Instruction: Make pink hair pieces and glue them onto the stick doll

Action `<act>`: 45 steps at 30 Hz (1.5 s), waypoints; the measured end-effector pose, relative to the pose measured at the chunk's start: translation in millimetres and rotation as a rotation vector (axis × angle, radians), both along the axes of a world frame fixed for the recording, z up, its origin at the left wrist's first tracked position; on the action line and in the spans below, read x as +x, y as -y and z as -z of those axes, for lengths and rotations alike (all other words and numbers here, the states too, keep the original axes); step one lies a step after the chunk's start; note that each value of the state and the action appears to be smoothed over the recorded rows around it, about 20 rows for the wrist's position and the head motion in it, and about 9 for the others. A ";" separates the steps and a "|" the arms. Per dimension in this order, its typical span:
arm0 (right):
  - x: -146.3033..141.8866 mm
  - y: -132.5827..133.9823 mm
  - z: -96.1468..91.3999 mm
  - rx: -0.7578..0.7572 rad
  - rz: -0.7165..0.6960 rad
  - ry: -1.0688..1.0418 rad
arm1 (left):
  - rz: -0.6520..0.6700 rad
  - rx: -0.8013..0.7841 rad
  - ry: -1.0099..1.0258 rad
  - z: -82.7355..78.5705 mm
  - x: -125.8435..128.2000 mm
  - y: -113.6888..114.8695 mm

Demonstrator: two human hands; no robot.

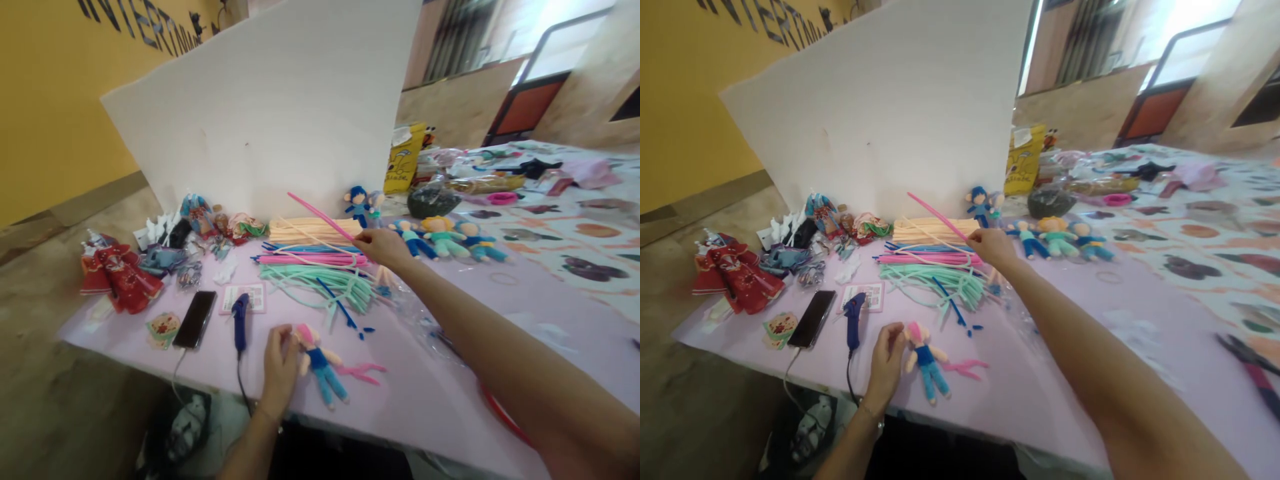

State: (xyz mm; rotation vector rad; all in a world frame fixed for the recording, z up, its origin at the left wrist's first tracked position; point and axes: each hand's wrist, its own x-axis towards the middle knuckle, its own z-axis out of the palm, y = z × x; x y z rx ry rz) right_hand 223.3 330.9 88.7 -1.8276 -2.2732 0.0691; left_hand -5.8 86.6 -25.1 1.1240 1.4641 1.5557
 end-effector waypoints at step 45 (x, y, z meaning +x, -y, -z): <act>52.8 252.0 43.3 -0.506 0.018 -0.830 | -0.079 0.106 -0.076 -4.6 -2.1 7.7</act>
